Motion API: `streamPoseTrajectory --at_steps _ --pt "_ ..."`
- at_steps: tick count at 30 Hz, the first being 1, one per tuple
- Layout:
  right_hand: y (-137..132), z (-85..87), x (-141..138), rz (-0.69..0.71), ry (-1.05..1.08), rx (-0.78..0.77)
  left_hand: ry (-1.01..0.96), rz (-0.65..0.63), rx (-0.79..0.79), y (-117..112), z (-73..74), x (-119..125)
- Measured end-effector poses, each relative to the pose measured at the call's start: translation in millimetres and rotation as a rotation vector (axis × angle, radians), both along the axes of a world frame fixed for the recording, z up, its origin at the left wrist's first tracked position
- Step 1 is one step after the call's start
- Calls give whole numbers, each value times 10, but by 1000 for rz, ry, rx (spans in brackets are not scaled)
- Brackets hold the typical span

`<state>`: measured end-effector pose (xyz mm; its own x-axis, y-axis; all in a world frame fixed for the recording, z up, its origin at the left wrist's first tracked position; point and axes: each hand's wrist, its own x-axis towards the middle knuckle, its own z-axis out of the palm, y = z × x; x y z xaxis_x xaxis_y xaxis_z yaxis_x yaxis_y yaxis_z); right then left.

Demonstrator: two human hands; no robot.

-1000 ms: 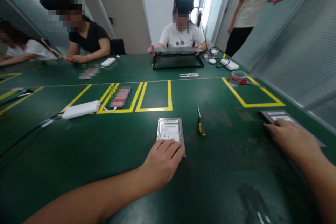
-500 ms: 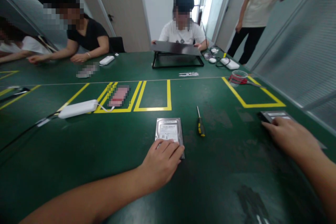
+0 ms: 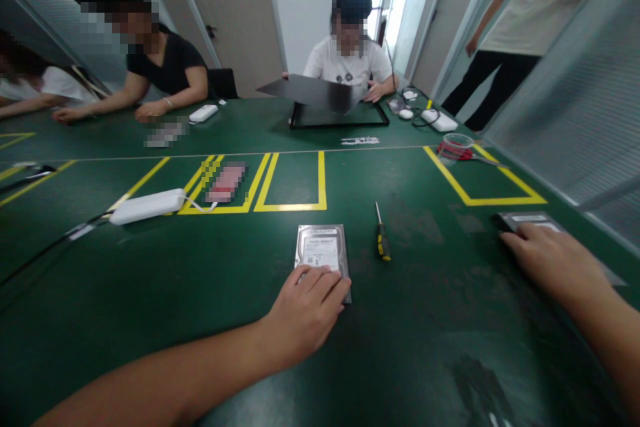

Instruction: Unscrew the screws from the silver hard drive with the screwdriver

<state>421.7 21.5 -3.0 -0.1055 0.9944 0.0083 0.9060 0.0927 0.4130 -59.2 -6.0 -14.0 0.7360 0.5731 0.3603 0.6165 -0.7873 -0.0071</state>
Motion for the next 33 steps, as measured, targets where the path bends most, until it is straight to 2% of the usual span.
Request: streamPoseTrajectory --at_steps 18,22,26,29,33 --pt "-11 -59 97 -50 23 -7 -4 9 16 -11 -14 6" --pt "6 -44 25 -70 41 65 13 15 1 -18 4 7" --pt "69 76 -398 -31 104 181 20 30 -8 -21 21 16" --pt "106 234 -954 57 241 232 39 43 1 -26 27 16" --pt "74 436 -1780 237 540 150 71 46 23 -30 31 2"
